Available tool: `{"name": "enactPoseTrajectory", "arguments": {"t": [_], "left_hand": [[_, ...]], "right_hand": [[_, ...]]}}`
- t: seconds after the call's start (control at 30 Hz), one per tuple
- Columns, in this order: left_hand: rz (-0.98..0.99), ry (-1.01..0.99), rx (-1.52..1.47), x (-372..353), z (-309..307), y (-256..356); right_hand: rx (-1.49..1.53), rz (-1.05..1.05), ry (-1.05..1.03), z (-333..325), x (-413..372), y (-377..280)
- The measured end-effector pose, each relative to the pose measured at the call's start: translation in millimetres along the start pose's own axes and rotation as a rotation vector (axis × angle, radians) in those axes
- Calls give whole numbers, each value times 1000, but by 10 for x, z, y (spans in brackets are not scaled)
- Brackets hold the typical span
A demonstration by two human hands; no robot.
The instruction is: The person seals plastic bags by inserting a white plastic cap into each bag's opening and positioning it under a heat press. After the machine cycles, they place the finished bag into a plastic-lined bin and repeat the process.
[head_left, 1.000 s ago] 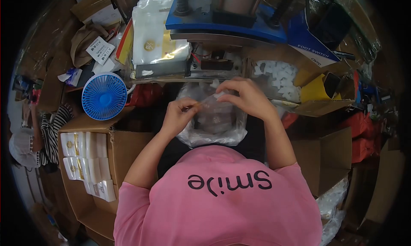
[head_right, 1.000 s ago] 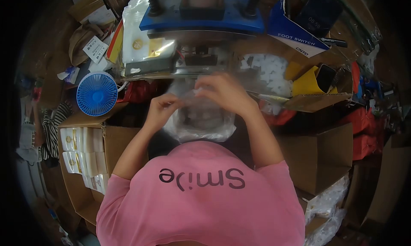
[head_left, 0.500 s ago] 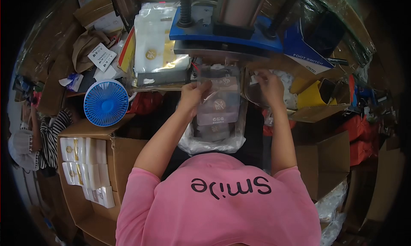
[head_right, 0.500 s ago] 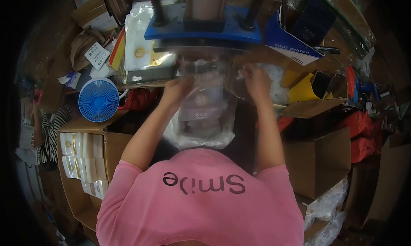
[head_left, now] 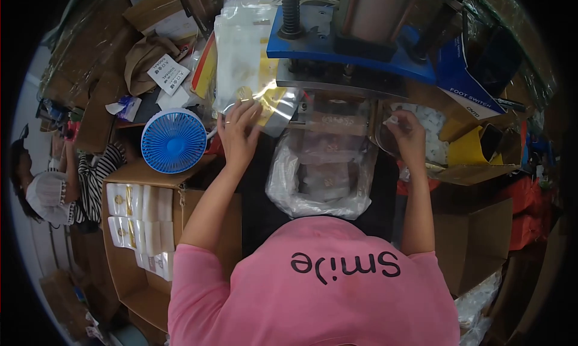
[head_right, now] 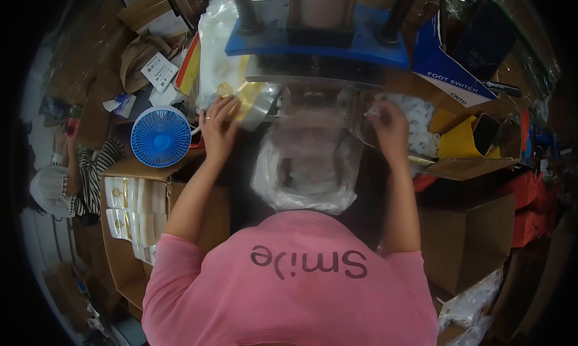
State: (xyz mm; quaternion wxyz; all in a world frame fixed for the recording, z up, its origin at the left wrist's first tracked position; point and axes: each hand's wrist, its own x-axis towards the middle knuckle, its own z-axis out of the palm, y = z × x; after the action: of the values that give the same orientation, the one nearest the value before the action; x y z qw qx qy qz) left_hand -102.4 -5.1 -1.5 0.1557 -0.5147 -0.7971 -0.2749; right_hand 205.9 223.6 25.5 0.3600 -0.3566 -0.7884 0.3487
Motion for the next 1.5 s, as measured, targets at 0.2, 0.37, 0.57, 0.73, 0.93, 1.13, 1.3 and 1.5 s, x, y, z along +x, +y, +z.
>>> {"name": "enactPoseTrajectory", "arguments": {"t": [0.2,0.37,0.57,0.73,0.93,1.13,1.3,1.5], "left_hand": [[-430,-94,-817,-57,-470,368],[-444,-215,-969,-325,-208,768],[-420,-483,-1127,-528,-19,904],[-593,-463,-1217,-193,65,1097],[-834,-440,-1320,174,202,1240],[-822,-414,-1342,215,244,1210],[-272,-74,-672,491,139,619],[24,-16,-19,7,109,124]], "right_hand": [[99,49,-62,28,-47,-558],[45,-69,-220,226,-190,-1022],[125,-23,-453,400,-222,-895],[-12,-44,-136,255,-83,-662],[-563,137,75,-553,2,-489],[-818,118,15,-416,-100,-42],[-789,-104,-109,-110,-90,-100],[-525,-358,141,-51,-78,-55]]}}
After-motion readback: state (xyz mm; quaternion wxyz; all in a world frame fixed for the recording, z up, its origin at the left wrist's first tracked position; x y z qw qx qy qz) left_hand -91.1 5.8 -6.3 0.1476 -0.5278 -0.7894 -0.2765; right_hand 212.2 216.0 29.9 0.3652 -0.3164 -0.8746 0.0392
